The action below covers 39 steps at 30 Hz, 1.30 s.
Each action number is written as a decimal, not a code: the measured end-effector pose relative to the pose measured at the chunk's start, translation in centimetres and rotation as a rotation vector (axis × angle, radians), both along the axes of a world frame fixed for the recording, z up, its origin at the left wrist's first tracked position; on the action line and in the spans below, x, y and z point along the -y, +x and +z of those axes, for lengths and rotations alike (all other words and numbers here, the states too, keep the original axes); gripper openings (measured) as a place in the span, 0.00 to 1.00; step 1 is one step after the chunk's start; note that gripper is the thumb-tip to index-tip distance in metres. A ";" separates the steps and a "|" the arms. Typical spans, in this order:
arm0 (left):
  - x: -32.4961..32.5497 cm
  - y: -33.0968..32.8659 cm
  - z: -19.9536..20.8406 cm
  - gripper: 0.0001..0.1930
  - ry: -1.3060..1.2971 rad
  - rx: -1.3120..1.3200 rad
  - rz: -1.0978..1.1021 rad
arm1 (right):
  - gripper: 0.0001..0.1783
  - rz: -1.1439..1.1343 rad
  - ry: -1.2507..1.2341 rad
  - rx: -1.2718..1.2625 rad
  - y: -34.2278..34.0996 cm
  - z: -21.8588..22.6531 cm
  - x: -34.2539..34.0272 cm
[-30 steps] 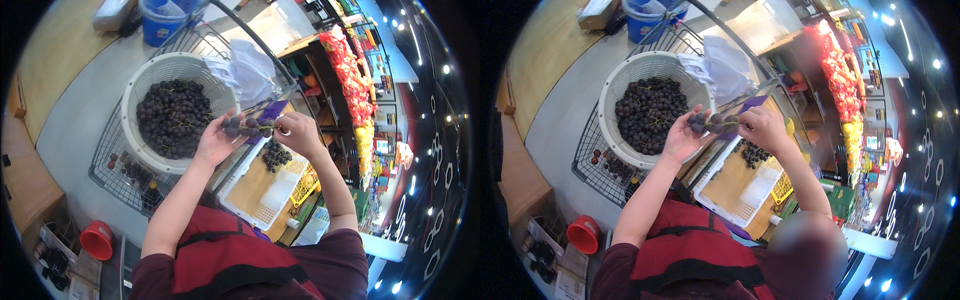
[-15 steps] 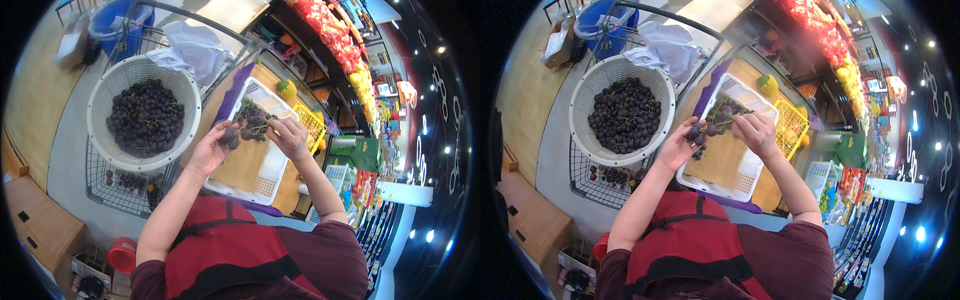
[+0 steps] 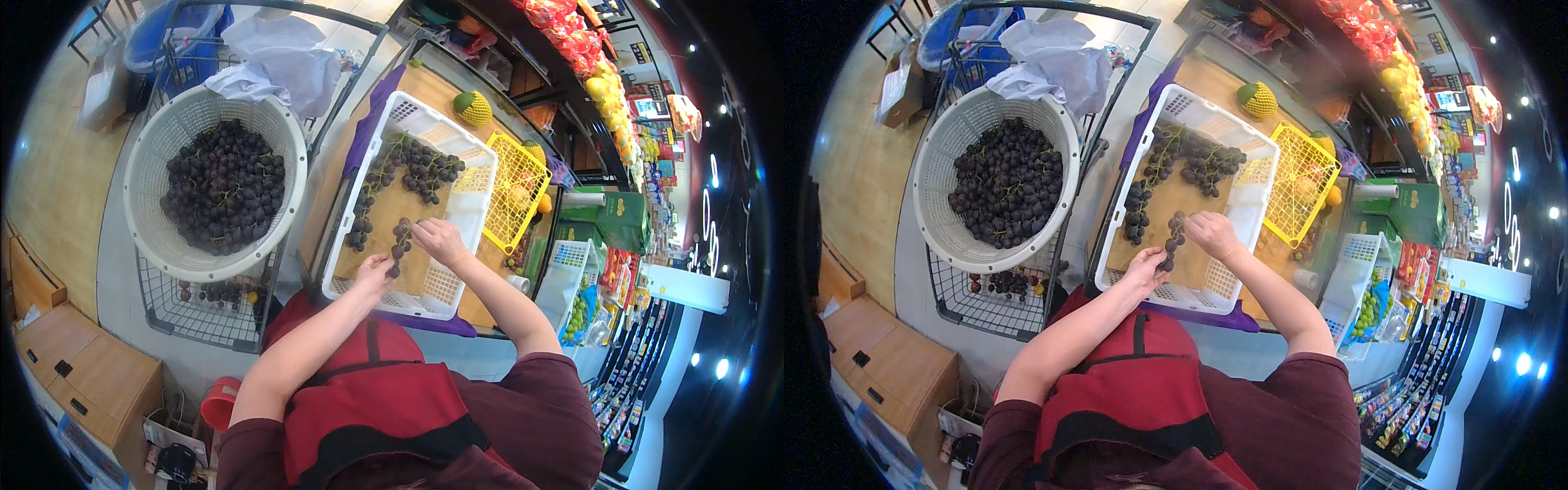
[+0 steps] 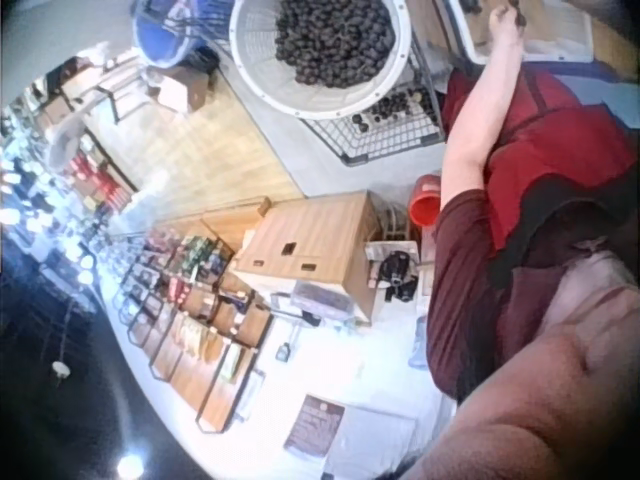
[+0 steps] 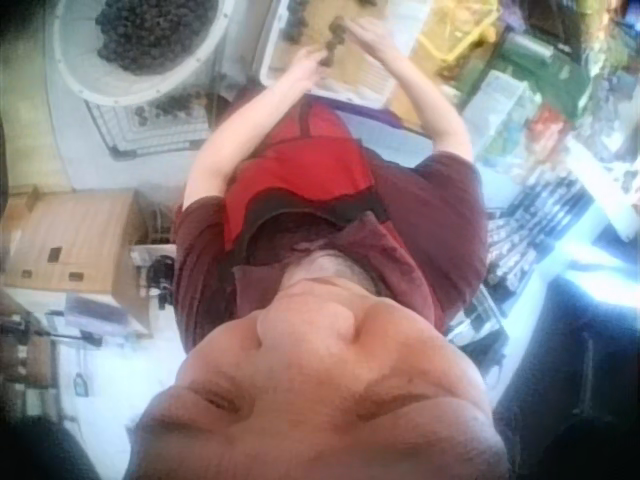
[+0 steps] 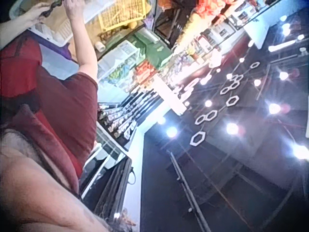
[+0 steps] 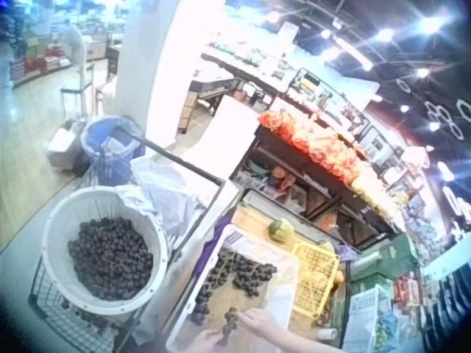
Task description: The person picks bunches of dark grapes from a refrigerated display and places them into a white basket on a shopping cart. They then move the cart to a table, retrieve a white crate, and transfer the grapes from the basket into the crate by hand.
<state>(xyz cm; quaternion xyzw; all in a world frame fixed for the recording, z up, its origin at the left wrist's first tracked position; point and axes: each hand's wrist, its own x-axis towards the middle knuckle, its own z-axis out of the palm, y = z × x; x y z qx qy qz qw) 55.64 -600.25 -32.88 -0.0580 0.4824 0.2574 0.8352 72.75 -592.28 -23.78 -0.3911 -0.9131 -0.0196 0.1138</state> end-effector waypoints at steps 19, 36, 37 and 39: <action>-2.9 2.4 -1.9 0.28 -0.174 -0.175 0.119 | 0.12 0.037 -0.217 0.142 -1.0 -7.7 -8.0; -4.9 -39.5 9.7 0.05 0.731 -1.637 0.313 | 0.13 -0.155 -0.533 -0.070 -29.3 -1.5 -16.6; -5.4 -39.6 9.1 0.05 0.838 -1.680 0.229 | 0.13 -0.168 -0.598 -0.061 -30.0 -2.6 -17.7; -6.7 -39.2 7.9 0.05 1.063 -1.781 0.086 | 0.12 -0.221 -0.722 -0.007 -31.1 -4.7 -19.7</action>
